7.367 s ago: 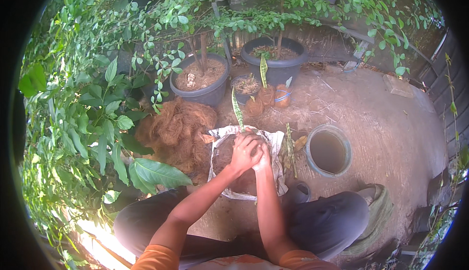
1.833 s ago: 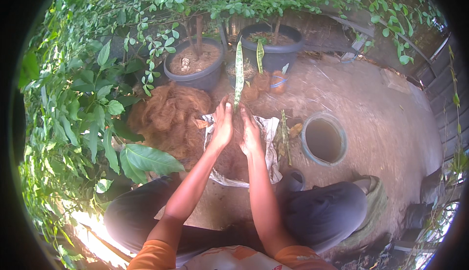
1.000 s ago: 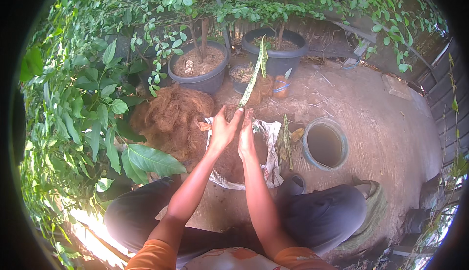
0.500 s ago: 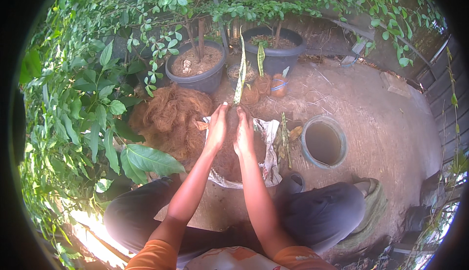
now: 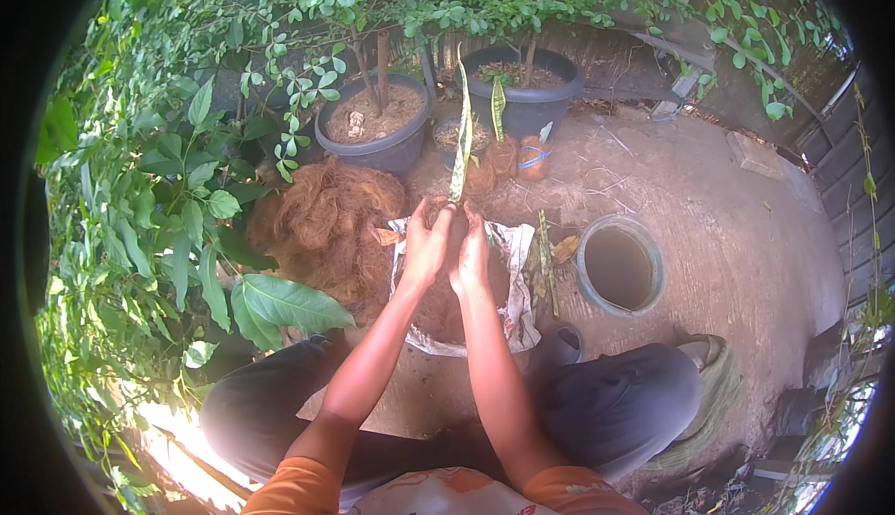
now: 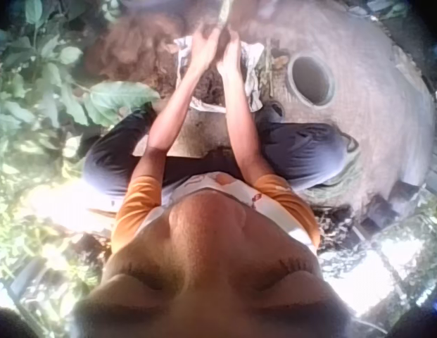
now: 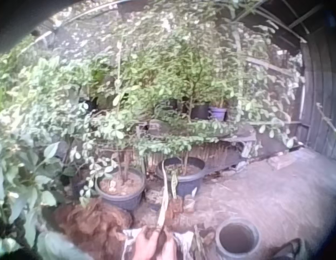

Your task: The person sits on the ground and repeatedly wraps plant cuttings with soil and fibrous material by hand. They form compact soil balls around the cuttings and place them into a white bag.

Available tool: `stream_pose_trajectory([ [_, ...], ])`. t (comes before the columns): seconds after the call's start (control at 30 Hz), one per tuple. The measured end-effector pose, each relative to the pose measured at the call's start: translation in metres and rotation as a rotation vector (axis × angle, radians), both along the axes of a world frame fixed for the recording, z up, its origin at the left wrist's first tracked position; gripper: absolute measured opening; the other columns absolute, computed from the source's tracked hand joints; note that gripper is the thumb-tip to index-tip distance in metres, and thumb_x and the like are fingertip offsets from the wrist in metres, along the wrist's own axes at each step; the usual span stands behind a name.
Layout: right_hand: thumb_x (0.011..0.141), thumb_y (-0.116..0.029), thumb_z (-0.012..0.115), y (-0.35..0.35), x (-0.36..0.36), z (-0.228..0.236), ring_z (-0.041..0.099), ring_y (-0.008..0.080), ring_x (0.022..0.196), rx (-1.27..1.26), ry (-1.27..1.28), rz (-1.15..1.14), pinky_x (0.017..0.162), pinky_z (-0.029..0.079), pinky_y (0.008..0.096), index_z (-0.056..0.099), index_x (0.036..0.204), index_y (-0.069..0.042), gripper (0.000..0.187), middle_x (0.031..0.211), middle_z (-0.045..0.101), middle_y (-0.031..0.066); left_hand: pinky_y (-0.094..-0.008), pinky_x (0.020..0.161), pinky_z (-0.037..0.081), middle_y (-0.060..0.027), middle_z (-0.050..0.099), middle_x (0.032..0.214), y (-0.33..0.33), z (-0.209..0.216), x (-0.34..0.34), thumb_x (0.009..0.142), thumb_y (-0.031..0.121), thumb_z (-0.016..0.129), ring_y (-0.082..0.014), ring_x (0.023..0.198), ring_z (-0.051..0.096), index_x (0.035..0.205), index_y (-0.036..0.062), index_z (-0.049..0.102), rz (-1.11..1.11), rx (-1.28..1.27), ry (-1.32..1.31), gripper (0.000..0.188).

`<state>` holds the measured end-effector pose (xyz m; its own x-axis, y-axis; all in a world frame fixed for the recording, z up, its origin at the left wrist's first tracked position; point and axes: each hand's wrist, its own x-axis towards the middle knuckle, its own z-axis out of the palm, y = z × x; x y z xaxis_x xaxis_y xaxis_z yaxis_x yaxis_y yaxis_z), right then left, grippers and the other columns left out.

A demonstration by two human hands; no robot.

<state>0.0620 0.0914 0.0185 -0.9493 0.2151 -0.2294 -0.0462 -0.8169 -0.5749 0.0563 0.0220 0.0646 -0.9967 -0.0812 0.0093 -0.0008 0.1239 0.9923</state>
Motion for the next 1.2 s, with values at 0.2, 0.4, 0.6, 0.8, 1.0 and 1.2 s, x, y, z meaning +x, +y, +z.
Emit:
stream_pose_trajectory([
  [0.2, 0.098, -0.031, 0.051, 0.003, -0.003, -0.004, 0.051, 0.018, 0.12, -0.058, 0.094, 0.115, 0.104, 0.038, 0.0367, 0.052, 0.129, -0.009, 0.038, 0.128, 0.055, 0.0035, -0.0372, 0.109, 0.031, -0.0243, 0.048, 0.136, -0.012, 0.002, -0.011, 0.095, 0.034, 0.052, -0.031, 0.129, 0.044, 0.131, -0.0043, 0.048, -0.22, 0.021, -0.048, 0.053],
  [0.4, 0.097, -0.027, 0.047, 0.017, -0.01, -0.014, 0.058, 0.0198, 0.11, -0.383, 0.181, 0.196, 0.097, 0.046, 0.0367, 0.056, 0.121, -0.008, 0.031, 0.117, 0.061, 0.006, -0.0438, 0.111, 0.027, -0.0232, 0.046, 0.137, -0.018, 0.004, -0.012, 0.094, 0.04, 0.05, -0.0382, 0.132, 0.039, 0.132, 0.0015, 0.048, -0.235, -0.319, 0.403, 0.054],
  [0.6, 0.1, -0.031, 0.044, 0.013, -0.005, -0.009, 0.06, 0.0214, 0.103, -0.363, 0.173, 0.12, 0.088, 0.052, 0.0354, 0.052, 0.12, -0.005, 0.034, 0.111, 0.06, 0.0086, -0.0515, 0.108, 0.028, -0.0197, 0.05, 0.134, -0.035, -0.009, -0.025, 0.085, 0.048, 0.056, -0.038, 0.127, 0.043, 0.123, 0.0089, 0.06, -0.476, -0.613, 0.896, 0.055],
  [0.8, 0.103, -0.024, 0.037, 0.016, -0.007, -0.027, 0.062, 0.0164, 0.096, -0.392, 0.286, 0.214, 0.084, 0.054, 0.0299, 0.055, 0.114, -0.009, 0.025, 0.106, 0.062, 0.0037, -0.0442, 0.092, 0.045, -0.0181, 0.062, 0.111, -0.023, -0.033, -0.028, 0.081, 0.009, 0.058, -0.036, 0.104, 0.059, 0.099, 0.0007, 0.061, -0.315, -0.41, 1.025, 0.02],
  [1.0, 0.104, -0.028, 0.037, 0.014, -0.004, -0.029, 0.062, 0.0164, 0.095, -0.321, 0.171, 0.169, 0.085, 0.054, 0.0315, 0.055, 0.113, -0.009, 0.028, 0.104, 0.062, 0.0035, -0.0448, 0.093, 0.045, -0.0176, 0.059, 0.113, -0.024, -0.051, -0.03, 0.087, 0.015, 0.053, -0.036, 0.106, 0.057, 0.104, 0.0026, 0.059, -0.308, -0.408, 0.98, 0.021],
  [1.2, 0.098, -0.03, 0.049, 0.013, -0.006, -0.005, 0.062, 0.0206, 0.101, -0.328, 0.175, 0.083, 0.089, 0.052, 0.0369, 0.057, 0.116, -0.008, 0.029, 0.11, 0.063, 0.0073, -0.0435, 0.102, 0.034, -0.0195, 0.056, 0.121, -0.018, -0.027, -0.013, 0.093, 0.029, 0.049, -0.0359, 0.116, 0.052, 0.121, 0.0007, 0.052, -0.129, -0.384, 0.759, 0.041],
])
